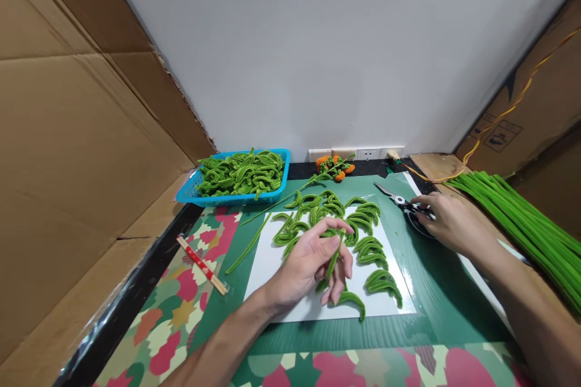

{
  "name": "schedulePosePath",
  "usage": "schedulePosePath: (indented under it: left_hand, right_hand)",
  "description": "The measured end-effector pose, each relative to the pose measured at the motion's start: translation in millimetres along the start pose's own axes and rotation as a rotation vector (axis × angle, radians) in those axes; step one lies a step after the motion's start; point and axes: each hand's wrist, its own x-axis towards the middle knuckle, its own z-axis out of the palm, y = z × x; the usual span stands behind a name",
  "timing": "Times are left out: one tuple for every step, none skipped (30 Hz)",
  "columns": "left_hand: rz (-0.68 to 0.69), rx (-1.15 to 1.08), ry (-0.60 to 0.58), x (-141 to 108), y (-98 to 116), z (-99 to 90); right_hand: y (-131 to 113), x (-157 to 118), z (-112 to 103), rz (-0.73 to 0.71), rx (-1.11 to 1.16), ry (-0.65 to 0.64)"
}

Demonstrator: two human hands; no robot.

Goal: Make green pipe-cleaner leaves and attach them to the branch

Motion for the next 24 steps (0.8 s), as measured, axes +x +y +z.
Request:
schedulePosePath:
  left_hand:
    - [-0.008, -0.008, -0.015, 0.7, -3.6, 1.5]
    - [-0.013, -0.011, -0.021, 1.6, -6.7, 2.4]
    - [-0.019, -0.008, -0.021, 2.4, -9.3, 3.1]
    - [-0.026, -0.001, -0.017, 3.2, -11.3, 3.5]
    - [-0.036, 0.009, -0.012, 3.7, -12.5, 3.9]
    - [-0.050, 0.022, -0.006, 4.1, -13.0, 4.2]
    - [-0.065, 0.038, -0.002, 4.3, -12.8, 4.5]
    - [-0.078, 0.051, 0.000, 4.4, -12.2, 4.9]
    - [-0.086, 0.061, -0.001, 4.3, -11.2, 5.1]
    - [-0.090, 0.072, 0.000, 4.1, -10.0, 5.4]
    - [-0.088, 0.083, 0.004, 4.0, -8.8, 5.6]
    - [-0.084, 0.094, 0.010, 3.9, -7.8, 5.8]
    - [-0.080, 0.107, 0.020, 3.8, -6.9, 6.0]
    - [-0.075, 0.120, 0.031, 3.8, -6.4, 6.1]
    - [-0.073, 0.133, 0.042, 3.9, -6.1, 6.2]
    - [-0.073, 0.143, 0.050, 3.9, -6.2, 6.2]
    - [-0.074, 0.151, 0.057, 4.0, -6.5, 6.2]
    - [-0.077, 0.159, 0.063, 4.0, -7.0, 6.1]
    - [-0.077, 0.168, 0.071, 3.8, -7.6, 6.1]
    - [-0.078, 0.178, 0.079, 3.6, -8.3, 6.1]
    - [-0.075, 0.192, 0.091, 3.3, -8.9, 6.1]
    - [-0.071, 0.207, 0.103, 3.0, -9.4, 6.1]
    - [-0.067, 0.224, 0.115, 2.7, -9.8, 6.2]
    - [-0.067, 0.236, 0.124, 2.4, -10.1, 6.4]
  right_hand:
    - [-7.2, -0.6, -3.7, -0.038, 0.021, 0.039]
    - [-16.7, -1.7, -7.8, -0.082, 0.086, 0.101]
    - [-28.1, -3.5, -12.0, -0.152, 0.193, 0.154]
    - [-41.0, -6.1, -15.9, -0.242, 0.313, 0.177]
    - [-54.6, -9.4, -19.1, -0.327, 0.408, 0.156]
    - [-68.2, -13.2, -21.4, -0.413, 0.482, 0.148]
    - [-80.9, -17.1, -22.6, -0.493, 0.539, 0.155]
    - [-92.1, -20.9, -22.7, -0.539, 0.576, 0.163]
    - [-101.3, -24.3, -21.9, -0.561, 0.608, 0.168]
    - [-108.3, -27.0, -20.4, -0.589, 0.634, 0.174]
    - [-113.1, -29.1, -18.7, -0.606, 0.644, 0.172]
    - [-116.0, -30.4, -16.8, -0.615, 0.655, 0.164]
    - [-117.4, -31.2, -15.0, -0.622, 0.665, 0.157]
    - [-117.7, -31.6, -13.3, -0.625, 0.671, 0.150]
    - [-117.6, -31.8, -11.9, -0.626, 0.673, 0.147]
    - [-117.3, -31.8, -10.7, -0.626, 0.669, 0.148]
    - [-117.1, -31.8, -9.6, -0.625, 0.661, 0.154]
    - [-117.2, -31.9, -8.7, -0.626, 0.650, 0.160]
    - [-117.4, -31.9, -7.9, -0.628, 0.637, 0.165]
    - [-117.9, -32.1, -7.3, -0.631, 0.623, 0.168]
    - [-118.3, -32.3, -6.7, -0.636, 0.606, 0.171]
    - [-118.8, -32.6, -6.3, -0.645, 0.583, 0.176]
    - [-119.2, -32.9, -6.0, -0.655, 0.555, 0.181]
    - [-119.5, -33.2, -5.8, -0.666, 0.524, 0.186]
